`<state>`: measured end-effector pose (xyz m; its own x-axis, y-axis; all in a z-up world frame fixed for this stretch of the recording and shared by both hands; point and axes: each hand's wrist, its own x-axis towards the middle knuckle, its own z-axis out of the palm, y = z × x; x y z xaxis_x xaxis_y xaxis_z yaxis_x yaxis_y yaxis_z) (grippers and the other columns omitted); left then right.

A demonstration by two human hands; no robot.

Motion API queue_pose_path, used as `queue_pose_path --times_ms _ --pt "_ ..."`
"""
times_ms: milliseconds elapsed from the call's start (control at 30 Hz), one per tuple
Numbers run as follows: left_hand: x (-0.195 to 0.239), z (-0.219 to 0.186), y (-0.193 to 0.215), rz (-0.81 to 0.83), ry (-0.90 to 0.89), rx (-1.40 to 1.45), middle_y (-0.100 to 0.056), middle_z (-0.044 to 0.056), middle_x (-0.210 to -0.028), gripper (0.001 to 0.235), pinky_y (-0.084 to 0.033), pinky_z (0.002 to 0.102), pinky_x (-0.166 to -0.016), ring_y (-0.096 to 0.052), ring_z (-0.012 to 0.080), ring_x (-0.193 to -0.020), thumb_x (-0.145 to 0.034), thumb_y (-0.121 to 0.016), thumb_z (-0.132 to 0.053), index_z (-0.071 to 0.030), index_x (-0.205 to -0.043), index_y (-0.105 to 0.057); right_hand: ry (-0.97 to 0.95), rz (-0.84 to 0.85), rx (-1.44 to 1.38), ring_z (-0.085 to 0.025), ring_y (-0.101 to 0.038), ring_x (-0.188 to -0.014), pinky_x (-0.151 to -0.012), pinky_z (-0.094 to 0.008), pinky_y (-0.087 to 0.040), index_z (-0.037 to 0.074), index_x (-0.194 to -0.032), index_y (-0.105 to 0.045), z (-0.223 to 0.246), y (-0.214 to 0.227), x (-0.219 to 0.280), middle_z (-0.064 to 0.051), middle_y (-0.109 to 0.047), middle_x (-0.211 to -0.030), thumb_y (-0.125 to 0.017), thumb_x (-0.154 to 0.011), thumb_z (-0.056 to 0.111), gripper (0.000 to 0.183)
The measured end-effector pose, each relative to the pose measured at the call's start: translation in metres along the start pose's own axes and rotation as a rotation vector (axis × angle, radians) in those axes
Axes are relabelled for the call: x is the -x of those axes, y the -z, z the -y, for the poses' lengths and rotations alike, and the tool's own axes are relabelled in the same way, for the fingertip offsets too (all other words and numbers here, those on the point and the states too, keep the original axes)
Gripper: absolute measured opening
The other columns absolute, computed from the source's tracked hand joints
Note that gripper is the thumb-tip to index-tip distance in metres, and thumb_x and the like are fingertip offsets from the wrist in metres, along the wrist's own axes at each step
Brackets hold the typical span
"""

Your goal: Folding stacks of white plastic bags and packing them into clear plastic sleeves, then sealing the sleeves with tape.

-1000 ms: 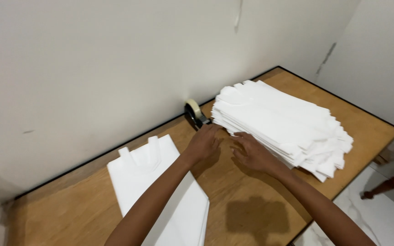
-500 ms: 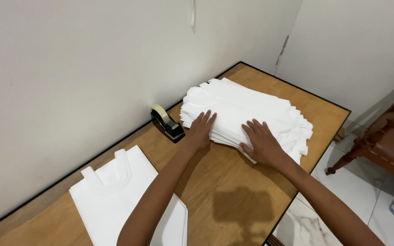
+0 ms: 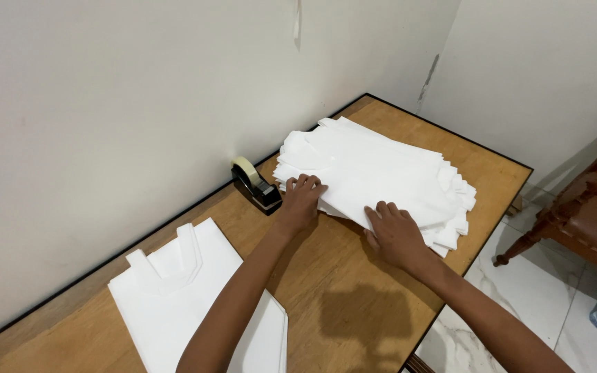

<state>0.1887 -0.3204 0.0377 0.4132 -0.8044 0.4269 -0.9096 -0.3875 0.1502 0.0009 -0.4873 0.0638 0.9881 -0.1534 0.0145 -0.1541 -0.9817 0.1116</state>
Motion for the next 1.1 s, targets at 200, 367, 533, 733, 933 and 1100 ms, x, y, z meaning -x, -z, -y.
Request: queue_pose_path --times_ms 200,367,533,733,933,1100 --pt "0.001 0.002 0.023 -0.31 -0.002 -0.059 -0.059 0.001 -0.105 0.026 -0.035 0.044 -0.095 -0.047 0.0236 -0.116 -0.089 -0.064 0.003 -0.015 -0.106 -0.072 0.078 -0.027 -0.06 -0.024 -0.069 -0.097 -0.074 -0.037 -0.058 0.007 -0.133 -0.055 0.038 0.039 0.018 -0.012 -0.065 -0.104 -0.034 -0.101 0.031 0.045" --pt "0.014 0.003 0.047 -0.43 0.026 -0.065 -0.058 -0.002 -0.108 0.027 -0.034 0.043 -0.096 -0.042 0.0246 -0.123 -0.087 -0.065 0.003 -0.019 -0.103 -0.07 0.118 -0.051 -0.148 -0.026 -0.071 -0.089 -0.066 -0.039 -0.06 0.004 -0.133 -0.053 0.076 0.059 0.03 -0.013 -0.067 -0.103 -0.034 -0.1 0.029 0.045" --pt "0.045 0.014 0.079 -0.523 0.073 -0.002 -0.057 -0.002 -0.11 0.028 -0.039 0.042 -0.101 -0.041 0.0274 -0.13 -0.087 -0.062 0.007 -0.017 -0.1 -0.067 0.197 -0.047 -0.274 -0.027 -0.072 -0.086 -0.067 -0.041 -0.061 0.004 -0.136 -0.049 0.116 0.077 0.034 -0.014 -0.065 -0.106 -0.029 -0.1 0.029 0.049" --pt "0.099 0.028 0.117 -0.548 0.167 0.057 -0.057 0.003 -0.11 0.025 -0.044 0.044 -0.107 -0.041 0.0337 -0.133 -0.088 -0.059 0.013 -0.01 -0.098 -0.064 0.364 -0.18 -0.362 -0.034 -0.072 -0.081 -0.064 -0.048 -0.06 0.006 -0.135 -0.05 0.161 0.071 0.032 -0.013 -0.065 -0.097 -0.033 -0.099 0.027 0.045" --pt "0.161 0.038 0.143 -0.538 0.286 0.005 -0.057 0.001 -0.11 0.025 -0.047 0.04 -0.105 -0.041 0.0307 -0.134 -0.089 -0.059 0.012 -0.011 -0.097 -0.065 0.599 -0.199 -0.41 -0.033 -0.074 -0.074 -0.056 -0.044 -0.06 0.0 -0.127 -0.057 0.204 0.072 0.034 -0.015 -0.067 -0.089 -0.037 -0.102 0.028 0.042" --pt "0.219 0.041 0.16 -0.553 0.387 -0.041 -0.058 0.002 -0.108 0.027 -0.048 0.041 -0.103 -0.044 0.031 -0.132 -0.089 -0.059 0.013 -0.011 -0.097 -0.067 0.732 -0.165 -0.48 -0.03 -0.074 -0.072 -0.054 -0.041 -0.06 -0.002 -0.123 -0.061 0.238 0.08 0.043 -0.016 -0.07 -0.089 -0.04 -0.103 0.028 0.041"
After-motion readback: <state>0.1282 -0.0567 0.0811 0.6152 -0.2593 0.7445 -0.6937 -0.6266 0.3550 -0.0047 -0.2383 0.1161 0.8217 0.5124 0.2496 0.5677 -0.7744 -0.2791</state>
